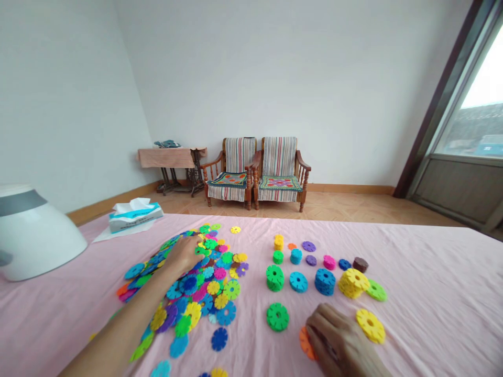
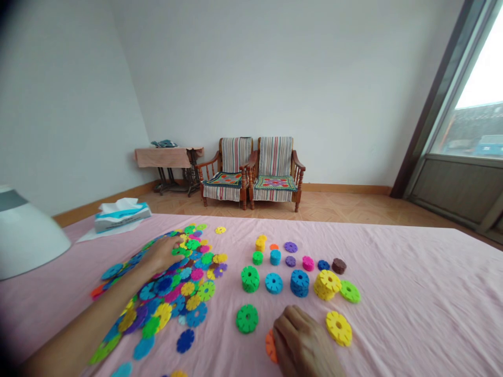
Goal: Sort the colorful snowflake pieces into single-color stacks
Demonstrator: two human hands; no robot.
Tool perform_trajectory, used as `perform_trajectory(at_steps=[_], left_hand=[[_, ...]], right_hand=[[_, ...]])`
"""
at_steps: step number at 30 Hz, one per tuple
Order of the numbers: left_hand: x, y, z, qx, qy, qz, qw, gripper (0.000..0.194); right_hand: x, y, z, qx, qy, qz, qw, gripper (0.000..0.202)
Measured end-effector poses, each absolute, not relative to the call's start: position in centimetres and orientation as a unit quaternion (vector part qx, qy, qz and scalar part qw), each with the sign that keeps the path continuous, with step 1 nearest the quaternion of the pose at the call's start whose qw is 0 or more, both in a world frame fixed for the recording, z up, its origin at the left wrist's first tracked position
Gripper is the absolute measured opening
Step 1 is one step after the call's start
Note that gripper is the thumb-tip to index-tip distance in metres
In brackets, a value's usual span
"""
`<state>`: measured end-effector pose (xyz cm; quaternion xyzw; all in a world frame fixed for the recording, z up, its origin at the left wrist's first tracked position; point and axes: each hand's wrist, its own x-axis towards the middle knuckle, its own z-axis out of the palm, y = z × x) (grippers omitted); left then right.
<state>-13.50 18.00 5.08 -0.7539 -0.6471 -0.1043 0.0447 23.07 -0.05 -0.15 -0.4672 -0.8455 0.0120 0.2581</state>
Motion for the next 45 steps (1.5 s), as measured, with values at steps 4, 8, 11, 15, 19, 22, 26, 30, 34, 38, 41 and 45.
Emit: perform_trajectory(at_steps=[4,8,11,15,19,22,26,30,34,38,41,45], left_hand=[[-11.3,15.8,6.4,-0.760,-0.625,-0.174,0.037,0.030],[-6.8,11.7,7.2,-0.793,-0.569,-0.215,-0.015,0.033],[-3.4,8.2,7.0,-0.827,-0.517,-0.209,-0.073,0.031],[-0.1,5.2,6.3,-0.840,-0.446,-0.202,-0.233,0.038],[1.8,4.7,5.6,-0.850,-0.424,-0.188,-0.250,0.038],[2.4,5.0,5.0,-0.859,-0.417,-0.177,-0.240,0.034],[2.6,5.1,4.4,-0.862,-0.414,-0.174,-0.235,0.035],[2.5,5.1,4.1,-0.864,-0.419,-0.160,-0.228,0.034],[2.2,5.1,4.7,-0.871,-0.410,-0.139,-0.231,0.045],[1.8,5.2,5.9,-0.899,-0.357,-0.087,-0.239,0.064],[1.6,5.2,6.6,-0.919,-0.323,-0.051,-0.220,0.059],[1.6,5.4,6.7,-0.931,-0.303,-0.035,-0.199,0.045]], right_hand=[[23.0,-0.1,0.1,-0.469,-0.843,0.009,0.262,0.024],[22.9,-0.2,0.1,-0.480,-0.837,0.017,0.264,0.024],[22.8,-0.3,0.1,-0.484,-0.834,0.026,0.265,0.023],[22.8,-0.4,0.3,-0.491,-0.831,0.042,0.258,0.024],[22.9,-0.4,0.5,-0.490,-0.833,0.049,0.252,0.025],[22.9,-0.3,0.3,-0.490,-0.834,0.045,0.249,0.025],[22.8,-0.3,0.0,-0.488,-0.835,0.035,0.253,0.023],[22.7,-0.2,0.2,-0.488,-0.833,0.033,0.259,0.024],[22.6,-0.2,0.6,-0.491,-0.832,0.041,0.254,0.024],[22.7,-0.3,0.6,-0.490,-0.835,0.045,0.247,0.023],[22.7,-0.3,0.3,-0.493,-0.834,0.046,0.245,0.021],[22.8,-0.3,0.1,-0.497,-0.831,0.045,0.246,0.020]])
